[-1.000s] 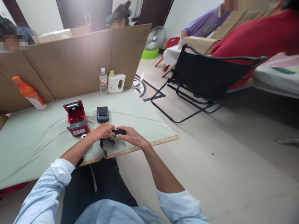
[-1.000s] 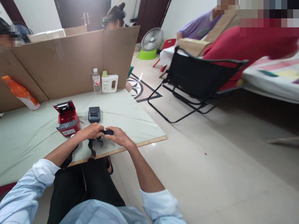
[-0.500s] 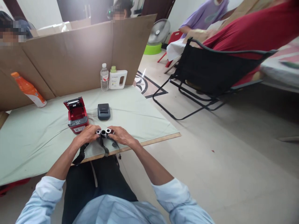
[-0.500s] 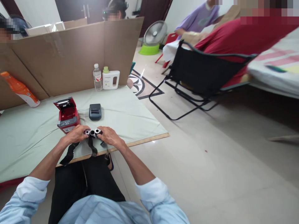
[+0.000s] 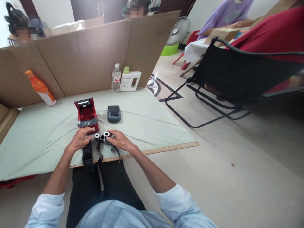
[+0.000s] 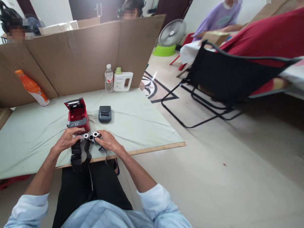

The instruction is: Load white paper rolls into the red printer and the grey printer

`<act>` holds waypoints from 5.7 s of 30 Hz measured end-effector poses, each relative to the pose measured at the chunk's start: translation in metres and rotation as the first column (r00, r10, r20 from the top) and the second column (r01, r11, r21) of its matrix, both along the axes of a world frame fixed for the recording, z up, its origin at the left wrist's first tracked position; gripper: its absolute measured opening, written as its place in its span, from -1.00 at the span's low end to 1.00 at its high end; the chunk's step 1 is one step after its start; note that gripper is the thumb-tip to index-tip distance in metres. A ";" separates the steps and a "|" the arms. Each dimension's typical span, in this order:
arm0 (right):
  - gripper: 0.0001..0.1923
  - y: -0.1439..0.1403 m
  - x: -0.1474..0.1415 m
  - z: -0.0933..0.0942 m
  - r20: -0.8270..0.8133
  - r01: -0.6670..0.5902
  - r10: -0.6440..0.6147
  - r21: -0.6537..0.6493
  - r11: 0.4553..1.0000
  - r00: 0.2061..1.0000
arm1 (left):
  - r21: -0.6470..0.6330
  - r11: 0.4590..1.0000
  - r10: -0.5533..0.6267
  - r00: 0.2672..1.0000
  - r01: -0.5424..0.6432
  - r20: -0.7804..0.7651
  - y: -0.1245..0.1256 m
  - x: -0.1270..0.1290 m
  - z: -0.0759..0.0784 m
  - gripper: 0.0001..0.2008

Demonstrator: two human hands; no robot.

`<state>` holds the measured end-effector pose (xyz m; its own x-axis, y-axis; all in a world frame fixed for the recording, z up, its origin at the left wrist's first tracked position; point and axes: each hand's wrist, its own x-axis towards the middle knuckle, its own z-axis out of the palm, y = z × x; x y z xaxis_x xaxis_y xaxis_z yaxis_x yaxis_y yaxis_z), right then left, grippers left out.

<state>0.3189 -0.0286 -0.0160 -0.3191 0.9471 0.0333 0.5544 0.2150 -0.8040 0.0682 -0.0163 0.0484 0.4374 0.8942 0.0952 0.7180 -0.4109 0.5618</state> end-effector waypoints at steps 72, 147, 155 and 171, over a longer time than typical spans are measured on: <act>-0.64 0.058 -0.075 0.046 -0.582 0.116 -0.086 0.015 0.993 0.809 | 0.401 0.901 0.072 0.970 -0.164 0.234 0.080 -0.032 0.013 -0.69; -0.46 -0.045 -0.080 0.091 -0.974 -0.678 -0.158 -0.226 0.700 0.161 | -0.236 0.949 -0.119 0.932 0.207 0.341 -0.056 0.013 0.152 -0.39; -0.46 -0.043 -0.077 0.087 -0.972 -0.658 -0.122 -0.225 0.719 0.199 | -0.304 0.938 0.026 0.841 0.166 0.541 -0.060 0.012 0.123 -0.33; -0.50 -0.038 -0.075 0.069 -0.951 -0.673 -0.120 -0.287 0.682 0.285 | -0.323 0.900 -0.159 0.910 0.294 0.384 -0.050 0.009 0.119 -0.28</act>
<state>0.2442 -0.0667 0.0531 -0.7054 0.7079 0.0353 -0.5359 -0.5001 -0.6803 0.0772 -0.0664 0.1673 0.6326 0.7735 -0.0390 0.3675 -0.2555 0.8942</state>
